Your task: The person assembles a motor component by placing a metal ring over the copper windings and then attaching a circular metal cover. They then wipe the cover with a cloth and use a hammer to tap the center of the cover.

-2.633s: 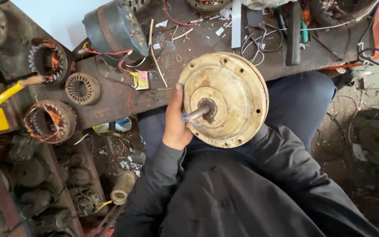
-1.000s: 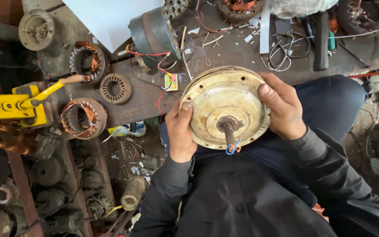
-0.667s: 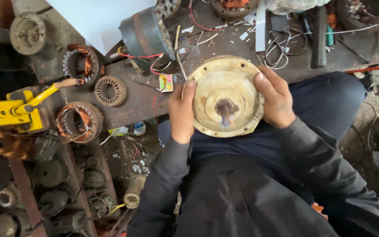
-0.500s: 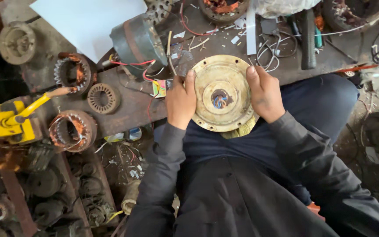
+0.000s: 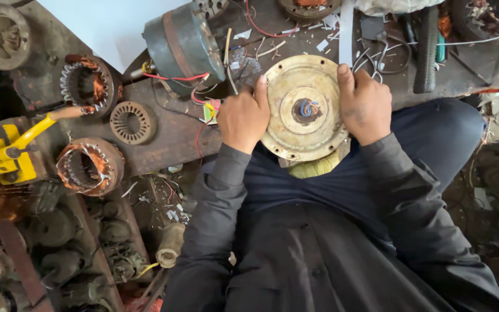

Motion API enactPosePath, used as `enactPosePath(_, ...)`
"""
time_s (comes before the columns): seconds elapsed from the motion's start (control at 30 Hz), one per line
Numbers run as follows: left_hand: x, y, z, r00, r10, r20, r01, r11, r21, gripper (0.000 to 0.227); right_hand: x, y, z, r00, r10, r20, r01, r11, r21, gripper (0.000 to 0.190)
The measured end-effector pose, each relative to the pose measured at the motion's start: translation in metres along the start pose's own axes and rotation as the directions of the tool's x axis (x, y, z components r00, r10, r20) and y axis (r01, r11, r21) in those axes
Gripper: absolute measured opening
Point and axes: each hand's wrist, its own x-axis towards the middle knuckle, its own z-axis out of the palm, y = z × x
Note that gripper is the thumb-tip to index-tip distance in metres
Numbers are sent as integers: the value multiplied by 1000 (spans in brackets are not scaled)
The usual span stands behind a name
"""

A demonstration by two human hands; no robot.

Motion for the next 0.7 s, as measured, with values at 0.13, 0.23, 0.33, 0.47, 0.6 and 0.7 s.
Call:
enactPosePath(0.13,2,0,1,1000,-23,-1,22,995,-95,63,0,2,2,1000,13,-19,-11,995,101,65)
enactPosePath(0.23,4,2,-4,998,-64,25,67,991,-119,66,2,-4,-5,997,-50,-55,56,991,121,66)
enactPosePath(0.33,5,5,-18,999,-32,-30,27,986,-164,63,10,-11,-23,996,-64,-62,73,986,150,61)
enactPosePath(0.47,-10,2,-22,989,15,-145,-39,986,-163,59,11,-9,-30,994,-91,-59,98,985,141,60)
enactPosePath(0.6,-5,5,4,996,4,-92,-2,1000,21,62,5,-2,4,984,-133,-120,137,990,28,57)
enactPosePath(0.7,-6,1,18,992,-13,-125,21,998,63,63,8,10,14,981,-127,-145,135,990,45,57)
